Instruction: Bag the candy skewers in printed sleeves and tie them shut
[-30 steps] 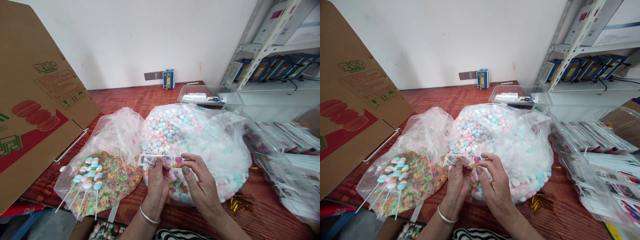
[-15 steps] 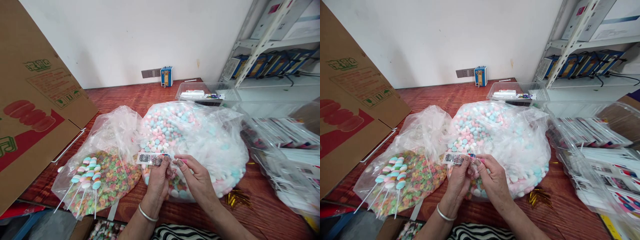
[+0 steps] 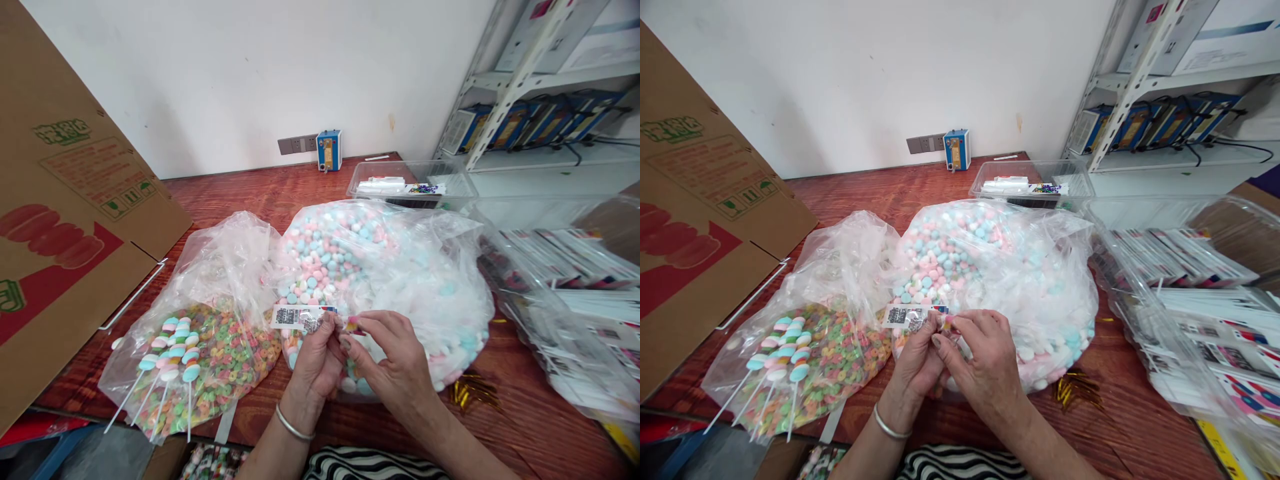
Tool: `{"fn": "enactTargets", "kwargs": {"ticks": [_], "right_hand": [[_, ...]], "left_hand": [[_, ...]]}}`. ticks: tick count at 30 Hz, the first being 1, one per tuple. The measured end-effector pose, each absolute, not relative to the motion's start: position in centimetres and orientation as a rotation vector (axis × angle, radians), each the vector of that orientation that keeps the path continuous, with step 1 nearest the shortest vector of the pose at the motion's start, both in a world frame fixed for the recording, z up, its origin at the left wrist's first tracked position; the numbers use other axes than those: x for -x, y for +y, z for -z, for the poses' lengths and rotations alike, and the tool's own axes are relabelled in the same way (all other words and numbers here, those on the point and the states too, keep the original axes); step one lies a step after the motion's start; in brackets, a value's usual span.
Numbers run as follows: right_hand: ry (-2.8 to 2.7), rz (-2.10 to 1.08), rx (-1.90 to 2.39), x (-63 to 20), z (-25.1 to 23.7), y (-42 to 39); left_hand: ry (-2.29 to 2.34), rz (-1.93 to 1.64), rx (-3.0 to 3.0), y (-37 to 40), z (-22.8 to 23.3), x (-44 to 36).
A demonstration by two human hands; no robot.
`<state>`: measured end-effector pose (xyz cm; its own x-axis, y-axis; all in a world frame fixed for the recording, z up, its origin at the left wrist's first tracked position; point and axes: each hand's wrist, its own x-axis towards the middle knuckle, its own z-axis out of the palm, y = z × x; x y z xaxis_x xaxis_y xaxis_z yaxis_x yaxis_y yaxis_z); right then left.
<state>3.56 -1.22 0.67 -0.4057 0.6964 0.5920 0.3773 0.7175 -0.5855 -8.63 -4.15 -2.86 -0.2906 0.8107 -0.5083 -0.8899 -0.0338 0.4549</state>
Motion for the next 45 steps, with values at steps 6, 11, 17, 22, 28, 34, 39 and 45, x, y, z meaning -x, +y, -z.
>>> {"fn": "enactTargets", "kwargs": {"ticks": [6,11,17,22,28,34,39,45], "right_hand": [[-1.993,-0.455,0.78,-4.1,-1.8,-1.8],[-2.006,-0.468,0.723,-4.1,-2.5,-2.1],[-2.146,-0.433,0.672,-3.8,-1.9,-1.8],[-2.22,-0.38,0.623,-4.2,-1.8,-1.3],[-2.336,-0.183,0.559,-4.5,-2.6,-0.8],[-2.221,-0.289,0.56,-4.9,-3.2,-1.3],[-2.145,-0.378,0.527,-5.2,-3.7,-1.9],[-1.988,-0.625,0.688,-4.6,-3.5,-1.8]], "left_hand": [[0.642,-1.477,0.128,-4.3,3.4,9.2],[0.626,-1.506,0.117,-4.4,3.5,9.1],[0.709,-1.595,0.134,-4.8,2.2,8.8],[0.748,-1.54,-0.101,-5.4,1.2,9.1],[0.719,-1.503,0.055,-5.3,2.3,9.0],[0.542,-1.448,0.084,-5.1,3.2,9.4],[0.478,-1.457,0.065,-5.1,3.0,9.5],[0.501,-1.613,-0.023,-7.9,1.1,11.3]]}}
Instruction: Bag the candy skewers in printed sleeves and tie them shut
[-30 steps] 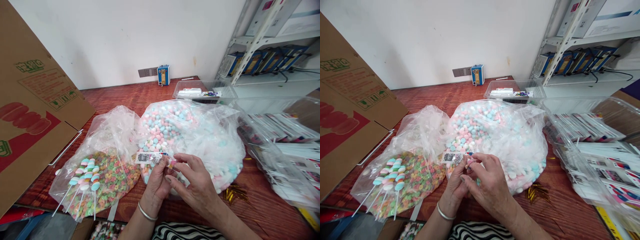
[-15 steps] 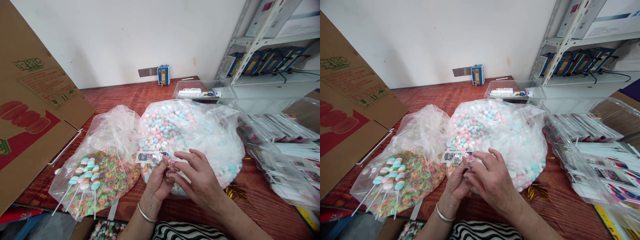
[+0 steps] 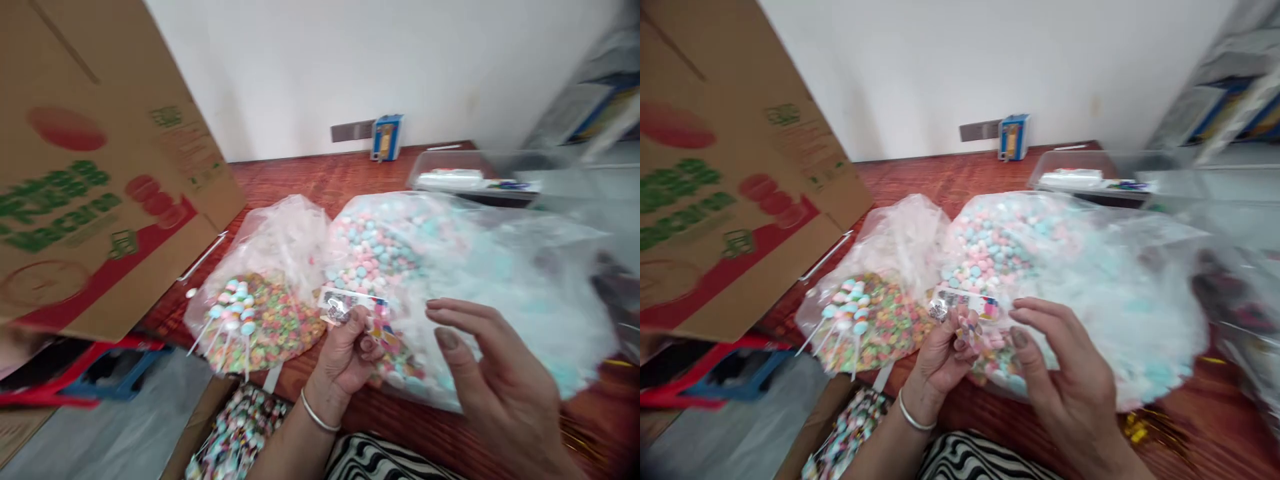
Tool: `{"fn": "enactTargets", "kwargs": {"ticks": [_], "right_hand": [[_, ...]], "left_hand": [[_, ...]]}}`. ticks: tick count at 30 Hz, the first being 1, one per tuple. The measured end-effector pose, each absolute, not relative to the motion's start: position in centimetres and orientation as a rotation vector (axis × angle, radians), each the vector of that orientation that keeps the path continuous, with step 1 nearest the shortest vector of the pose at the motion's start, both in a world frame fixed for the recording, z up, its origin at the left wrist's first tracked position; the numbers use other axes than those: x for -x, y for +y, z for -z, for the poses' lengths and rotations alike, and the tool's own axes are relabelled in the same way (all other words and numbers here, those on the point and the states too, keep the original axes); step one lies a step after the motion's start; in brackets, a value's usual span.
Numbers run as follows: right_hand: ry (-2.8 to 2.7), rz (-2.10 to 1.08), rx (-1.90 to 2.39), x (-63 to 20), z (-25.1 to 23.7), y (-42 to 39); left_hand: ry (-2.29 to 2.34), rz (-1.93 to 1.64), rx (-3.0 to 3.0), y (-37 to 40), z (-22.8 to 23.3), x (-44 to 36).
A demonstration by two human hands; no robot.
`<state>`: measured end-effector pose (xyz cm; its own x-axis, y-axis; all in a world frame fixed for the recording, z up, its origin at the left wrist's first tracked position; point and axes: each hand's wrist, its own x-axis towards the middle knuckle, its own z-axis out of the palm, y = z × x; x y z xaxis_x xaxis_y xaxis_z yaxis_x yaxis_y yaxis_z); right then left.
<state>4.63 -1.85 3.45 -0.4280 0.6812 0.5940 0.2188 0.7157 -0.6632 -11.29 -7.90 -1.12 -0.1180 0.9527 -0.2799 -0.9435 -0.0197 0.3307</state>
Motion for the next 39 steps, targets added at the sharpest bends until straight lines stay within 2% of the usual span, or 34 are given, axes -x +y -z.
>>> {"fn": "enactTargets", "kwargs": {"ticks": [3,7,8,10,11,16,20,24,27,32,39], "right_hand": [[-2.11,-0.864,0.655,-1.2,-2.7,-2.1],[-2.392,-1.361,0.421,6.4,-1.3,-5.4],[-2.412,-1.504,0.431,8.5,-0.7,-6.6],[-2.285,-1.992,0.658,12.6,0.9,-9.1],[-2.251,-2.104,0.726,14.5,1.8,-10.3],[-1.978,-2.369,0.913,19.8,5.5,-14.1],[-1.768,-2.382,0.921,18.1,5.7,-13.2],[-1.742,-2.33,0.866,12.5,4.3,-9.3],[-1.984,-2.084,0.719,7.0,2.8,-6.1],[-2.21,-1.731,0.76,-1.2,0.3,-3.3],[-2.182,-1.564,0.903,-7.5,-0.2,-2.8]], "left_hand": [[0.544,-1.781,-0.137,-11.9,0.3,13.6],[0.601,-2.076,-0.114,-19.3,0.0,16.3],[0.608,-2.148,-0.089,-21.2,0.1,16.9],[0.608,-2.267,-0.038,-24.4,0.6,17.8],[0.596,-2.32,-0.042,-25.8,0.9,18.2],[0.595,-2.436,-0.073,-28.8,2.3,19.6],[0.62,-2.396,-0.014,-27.5,2.4,20.6],[0.63,-2.36,0.089,-23.9,2.6,21.4],[0.627,-2.302,0.171,-20.4,2.8,21.7],[0.76,-2.155,0.218,-14.2,2.7,20.7],[0.818,-1.99,0.0,-8.8,2.1,18.0]]}}
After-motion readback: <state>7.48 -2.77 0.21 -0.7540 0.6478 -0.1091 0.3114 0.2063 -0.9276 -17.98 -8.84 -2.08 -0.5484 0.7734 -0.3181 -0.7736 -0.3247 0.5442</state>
